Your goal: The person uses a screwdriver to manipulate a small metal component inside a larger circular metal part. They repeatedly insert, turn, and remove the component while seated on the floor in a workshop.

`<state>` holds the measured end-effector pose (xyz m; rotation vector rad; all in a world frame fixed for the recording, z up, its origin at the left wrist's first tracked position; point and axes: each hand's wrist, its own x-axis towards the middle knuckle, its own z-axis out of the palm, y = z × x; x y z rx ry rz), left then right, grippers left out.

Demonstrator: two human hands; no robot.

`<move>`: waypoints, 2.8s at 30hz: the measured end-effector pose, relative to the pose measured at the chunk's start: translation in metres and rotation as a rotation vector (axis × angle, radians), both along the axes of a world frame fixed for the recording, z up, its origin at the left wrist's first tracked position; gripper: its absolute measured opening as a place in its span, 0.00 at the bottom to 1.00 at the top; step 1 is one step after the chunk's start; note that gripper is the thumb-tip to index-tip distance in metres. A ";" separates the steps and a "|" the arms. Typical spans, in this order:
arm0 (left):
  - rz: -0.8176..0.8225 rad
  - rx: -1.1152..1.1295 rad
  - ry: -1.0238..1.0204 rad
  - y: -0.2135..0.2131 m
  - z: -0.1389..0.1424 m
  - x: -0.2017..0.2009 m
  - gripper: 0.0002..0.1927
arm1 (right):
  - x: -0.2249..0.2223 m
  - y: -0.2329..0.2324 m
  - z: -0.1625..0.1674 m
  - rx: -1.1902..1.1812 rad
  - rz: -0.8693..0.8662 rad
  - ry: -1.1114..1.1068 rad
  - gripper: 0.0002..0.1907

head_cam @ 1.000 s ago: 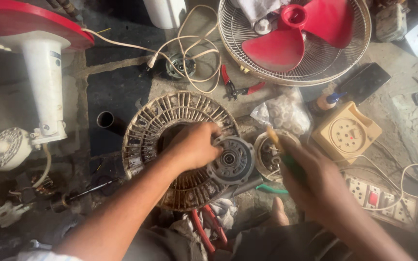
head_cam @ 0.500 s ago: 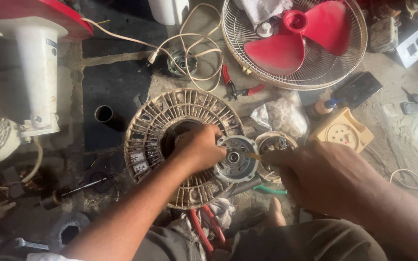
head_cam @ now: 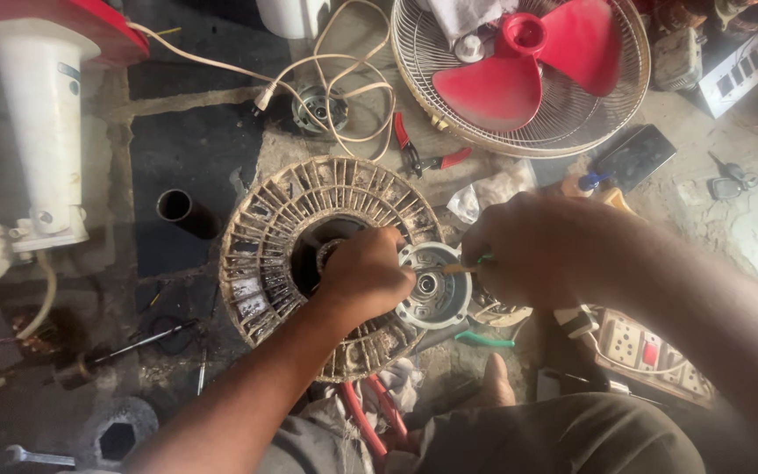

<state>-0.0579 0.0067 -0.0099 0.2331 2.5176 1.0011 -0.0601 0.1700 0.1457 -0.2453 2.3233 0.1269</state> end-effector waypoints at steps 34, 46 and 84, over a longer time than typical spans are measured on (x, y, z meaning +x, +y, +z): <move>-0.159 -0.059 0.047 0.005 0.013 0.000 0.38 | 0.009 0.001 0.006 0.005 -0.068 0.040 0.19; -0.048 -0.091 -0.016 0.001 0.008 0.011 0.44 | 0.055 0.053 -0.025 -0.184 -0.168 0.186 0.22; -0.050 0.086 -0.129 -0.006 0.036 0.020 0.27 | 0.040 0.043 0.001 -0.023 -0.109 0.163 0.16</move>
